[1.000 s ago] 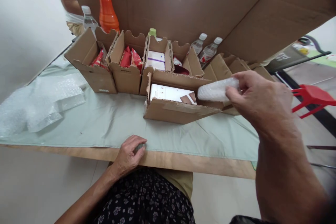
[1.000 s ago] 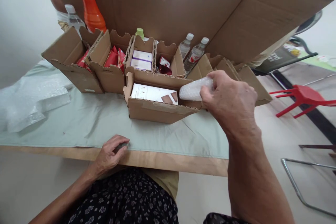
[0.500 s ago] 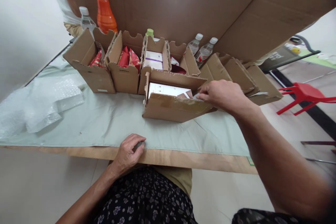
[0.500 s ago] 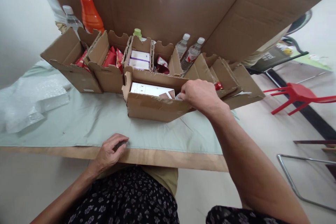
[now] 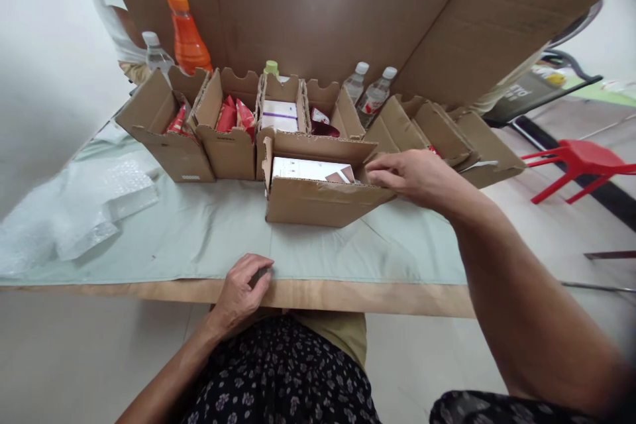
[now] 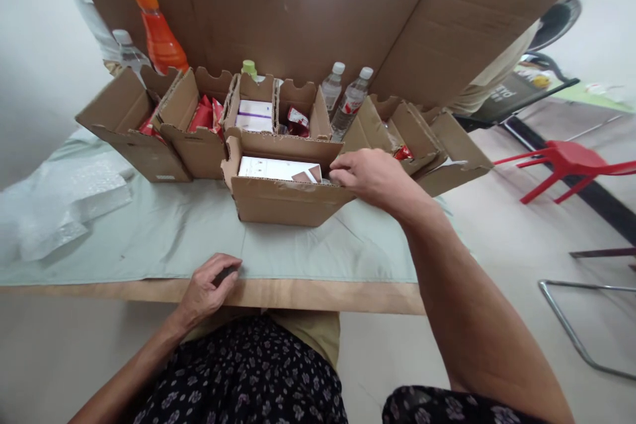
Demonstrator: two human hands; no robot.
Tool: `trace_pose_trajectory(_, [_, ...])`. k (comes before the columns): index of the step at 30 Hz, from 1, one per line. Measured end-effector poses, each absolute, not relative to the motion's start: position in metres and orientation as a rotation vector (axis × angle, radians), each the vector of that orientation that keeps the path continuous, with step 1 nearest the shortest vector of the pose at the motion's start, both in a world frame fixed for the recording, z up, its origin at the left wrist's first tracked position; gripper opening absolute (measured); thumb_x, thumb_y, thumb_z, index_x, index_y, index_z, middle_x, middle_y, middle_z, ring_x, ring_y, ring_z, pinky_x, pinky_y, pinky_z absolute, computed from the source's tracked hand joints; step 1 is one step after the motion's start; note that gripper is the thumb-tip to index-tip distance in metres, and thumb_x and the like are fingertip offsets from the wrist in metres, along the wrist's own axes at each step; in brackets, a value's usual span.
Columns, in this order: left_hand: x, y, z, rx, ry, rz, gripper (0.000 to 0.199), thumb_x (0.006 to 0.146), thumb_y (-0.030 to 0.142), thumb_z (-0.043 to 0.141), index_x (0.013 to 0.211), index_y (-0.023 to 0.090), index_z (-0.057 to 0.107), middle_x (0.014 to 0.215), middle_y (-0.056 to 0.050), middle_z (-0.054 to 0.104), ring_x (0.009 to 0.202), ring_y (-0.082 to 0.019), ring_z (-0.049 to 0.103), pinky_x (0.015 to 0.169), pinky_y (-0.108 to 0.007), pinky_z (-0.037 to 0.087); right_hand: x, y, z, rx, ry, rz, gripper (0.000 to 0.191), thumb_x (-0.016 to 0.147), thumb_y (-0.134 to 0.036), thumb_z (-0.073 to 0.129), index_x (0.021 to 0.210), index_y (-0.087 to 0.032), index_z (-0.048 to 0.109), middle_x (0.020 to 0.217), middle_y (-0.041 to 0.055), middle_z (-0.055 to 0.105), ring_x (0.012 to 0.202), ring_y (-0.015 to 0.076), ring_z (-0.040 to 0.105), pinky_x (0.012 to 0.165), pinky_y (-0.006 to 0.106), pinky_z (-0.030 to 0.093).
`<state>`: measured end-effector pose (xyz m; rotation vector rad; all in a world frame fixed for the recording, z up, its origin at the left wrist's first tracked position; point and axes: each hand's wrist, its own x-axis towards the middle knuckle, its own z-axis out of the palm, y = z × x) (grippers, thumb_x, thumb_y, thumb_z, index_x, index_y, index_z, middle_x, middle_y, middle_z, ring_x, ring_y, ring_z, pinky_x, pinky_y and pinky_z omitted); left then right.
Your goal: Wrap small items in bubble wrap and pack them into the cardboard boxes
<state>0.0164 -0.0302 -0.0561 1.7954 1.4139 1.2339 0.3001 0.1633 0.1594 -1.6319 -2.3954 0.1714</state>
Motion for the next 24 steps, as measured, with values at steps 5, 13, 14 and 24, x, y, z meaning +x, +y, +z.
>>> trace_pose_trajectory(5, [0.011,-0.03,-0.047,1.668,1.568,1.32,0.021,0.096,0.024,0.058,0.113,0.019,0.071,0.105,-0.009,0.072,0.094,-0.02,0.07,0.086,-0.036,0.06,0.33,0.091,0.15,-1.521,-1.838,-0.01,0.024,0.089,-0.037,0.065,0.098,-0.022,0.082,0.092,0.0052,0.081,0.077,0.0193,0.072,0.077,0.033,0.056])
trace_pose_trajectory(13, [0.005,0.039,-0.031,1.356,1.61,1.375,0.075,0.087,0.035,0.07,0.156,0.026,0.041,0.157,-0.018,0.047,0.135,-0.032,0.057,0.102,-0.048,0.057,0.344,0.079,0.043,-1.528,-1.622,0.541,0.051,0.082,-0.046,0.072,0.127,-0.022,0.067,0.121,0.014,0.076,0.099,0.0274,0.074,0.076,0.041,0.06])
trace_pose_trajectory(14, [0.008,0.051,-0.031,1.336,1.572,1.366,0.08,0.085,0.035,0.072,0.157,0.026,0.038,0.16,-0.018,0.045,0.137,-0.033,0.055,0.103,-0.049,0.057,0.337,0.088,0.031,-1.511,-1.641,0.601,0.06,0.08,-0.049,0.072,0.132,-0.021,0.062,0.126,0.0155,0.073,0.104,0.0289,0.073,0.076,0.041,0.06])
trace_pose_trajectory(24, [0.04,0.033,-0.033,1.396,1.416,1.303,0.055,0.086,0.036,0.07,0.136,0.021,0.055,0.133,-0.012,0.066,0.123,-0.026,0.065,0.11,-0.045,0.054,0.308,0.054,-0.001,-1.534,-1.598,0.589,0.036,0.085,-0.052,0.067,0.105,-0.023,0.062,0.095,0.0088,0.071,0.088,0.0274,0.067,0.079,0.044,0.058])
